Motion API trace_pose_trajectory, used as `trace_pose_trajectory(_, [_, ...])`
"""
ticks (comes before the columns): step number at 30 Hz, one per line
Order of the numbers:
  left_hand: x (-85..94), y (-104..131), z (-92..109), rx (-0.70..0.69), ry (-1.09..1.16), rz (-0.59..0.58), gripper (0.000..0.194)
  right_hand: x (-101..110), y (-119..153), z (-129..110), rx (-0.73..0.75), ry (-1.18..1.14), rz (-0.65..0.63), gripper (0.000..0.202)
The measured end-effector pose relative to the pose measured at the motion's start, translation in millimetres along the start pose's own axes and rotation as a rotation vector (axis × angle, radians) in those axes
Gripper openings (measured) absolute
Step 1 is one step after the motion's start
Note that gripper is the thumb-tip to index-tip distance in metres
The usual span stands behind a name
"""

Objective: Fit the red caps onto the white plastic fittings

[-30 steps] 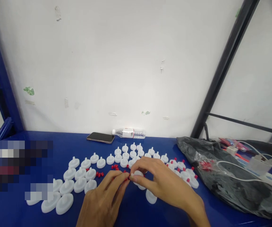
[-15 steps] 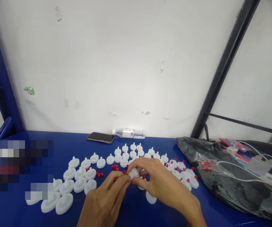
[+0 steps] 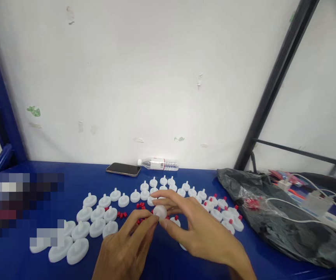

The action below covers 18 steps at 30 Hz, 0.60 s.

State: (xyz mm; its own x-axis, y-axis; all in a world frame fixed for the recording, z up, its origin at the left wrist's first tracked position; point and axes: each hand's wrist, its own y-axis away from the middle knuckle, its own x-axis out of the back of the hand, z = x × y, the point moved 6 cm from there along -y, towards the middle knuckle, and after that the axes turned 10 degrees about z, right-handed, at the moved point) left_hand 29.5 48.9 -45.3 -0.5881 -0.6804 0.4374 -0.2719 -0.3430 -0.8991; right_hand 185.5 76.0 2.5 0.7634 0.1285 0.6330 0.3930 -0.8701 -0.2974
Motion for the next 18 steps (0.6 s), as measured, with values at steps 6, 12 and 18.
trace_pose_trajectory(6, [-1.8, 4.8, -1.6, 0.019, 0.044, 0.01, 0.021, -2.1, 1.0, 1.5, -0.072, -0.032, -0.048, 0.07])
trace_pose_trajectory(12, [-1.2, 6.6, 0.0, -0.003, 0.044, 0.037, 0.027, -4.5, 2.7, -1.7, -0.064, 0.006, -0.063, 0.069])
trace_pose_trajectory(18, [2.4, 6.7, 2.5, 0.035, 0.035, 0.109, 0.026, -5.5, -1.2, -2.9, 0.035, -0.005, -0.014, 0.061])
